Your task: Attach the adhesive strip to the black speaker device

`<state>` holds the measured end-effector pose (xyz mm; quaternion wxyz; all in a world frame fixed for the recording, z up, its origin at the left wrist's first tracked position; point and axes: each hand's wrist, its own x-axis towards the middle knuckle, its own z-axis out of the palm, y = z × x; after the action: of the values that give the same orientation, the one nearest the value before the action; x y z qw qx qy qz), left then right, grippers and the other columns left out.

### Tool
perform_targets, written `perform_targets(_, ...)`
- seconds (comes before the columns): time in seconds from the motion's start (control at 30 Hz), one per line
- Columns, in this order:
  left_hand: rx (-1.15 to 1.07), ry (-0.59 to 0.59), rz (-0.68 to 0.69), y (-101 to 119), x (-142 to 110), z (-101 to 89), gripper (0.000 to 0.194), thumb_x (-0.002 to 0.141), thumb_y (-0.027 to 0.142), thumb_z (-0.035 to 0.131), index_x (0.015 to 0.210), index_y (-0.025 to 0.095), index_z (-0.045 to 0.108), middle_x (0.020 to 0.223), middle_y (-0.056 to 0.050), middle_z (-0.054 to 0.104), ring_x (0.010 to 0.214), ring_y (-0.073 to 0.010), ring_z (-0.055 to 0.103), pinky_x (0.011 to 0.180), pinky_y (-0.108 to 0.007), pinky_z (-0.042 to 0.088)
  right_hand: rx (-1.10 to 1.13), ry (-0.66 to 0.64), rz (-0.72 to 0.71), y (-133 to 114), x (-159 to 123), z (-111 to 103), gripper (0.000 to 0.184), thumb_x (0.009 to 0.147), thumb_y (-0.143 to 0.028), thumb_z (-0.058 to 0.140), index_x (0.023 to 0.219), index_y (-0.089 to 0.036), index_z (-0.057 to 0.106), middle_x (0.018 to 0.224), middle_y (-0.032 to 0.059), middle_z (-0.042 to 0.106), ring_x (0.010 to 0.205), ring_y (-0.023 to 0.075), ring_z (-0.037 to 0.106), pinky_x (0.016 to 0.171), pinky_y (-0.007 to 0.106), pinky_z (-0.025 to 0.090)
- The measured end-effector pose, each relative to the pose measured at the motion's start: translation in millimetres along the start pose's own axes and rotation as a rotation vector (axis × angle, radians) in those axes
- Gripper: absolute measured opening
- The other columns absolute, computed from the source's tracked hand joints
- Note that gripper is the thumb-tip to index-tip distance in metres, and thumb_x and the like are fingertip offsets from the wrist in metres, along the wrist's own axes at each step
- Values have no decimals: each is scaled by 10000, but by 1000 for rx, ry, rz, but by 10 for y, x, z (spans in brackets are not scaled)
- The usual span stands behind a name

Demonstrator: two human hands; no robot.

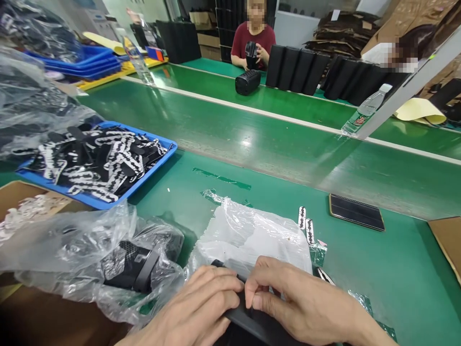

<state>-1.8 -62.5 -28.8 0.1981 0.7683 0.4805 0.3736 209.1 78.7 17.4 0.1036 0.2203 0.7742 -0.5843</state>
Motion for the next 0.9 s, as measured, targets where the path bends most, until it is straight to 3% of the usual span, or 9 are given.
perform_targets(0.2, -8, -38, -21, 52, 38, -69, 282, 973, -18, 467, 1126, 168, 613, 1087, -95, 724, 1069, -226, 669, 944, -369, 560, -54, 26, -35, -55, -36, 36, 157, 1105, -180, 442, 1062, -278, 557, 1089, -21, 577, 994, 128, 573, 888, 240, 448)
perform_targets(0.47, -26, -70, -50, 63, 24, -68, 309, 967, -41, 447, 1153, 150, 604, 1132, -115, 708, 1098, -242, 636, 949, -402, 529, -305, -59, 57, -175, -57, 49, 150, 1115, -212, 394, 1007, -273, 477, 1081, -12, 519, 913, 150, 585, 794, 295, 437)
perform_targets(0.73, -51, -129, -52, 50, -6, -74, 242, 1033, 27, 465, 1166, 160, 617, 1139, -101, 699, 1110, -227, 618, 965, -380, 487, -227, 4, -27, -142, -29, 19, 149, 1104, -161, 419, 1033, -270, 493, 1074, -34, 550, 946, 122, 560, 859, 239, 446)
perform_targets(0.9, 25, -45, 60, -42, -8, 34, 251, 1086, 149, 396, 1168, 162, 633, 1098, -101, 672, 1061, -232, 608, 900, -368, 454, -329, -25, 13, -169, -48, 52, 151, 1114, -161, 396, 1053, -267, 484, 1107, -5, 526, 942, 148, 565, 814, 281, 453)
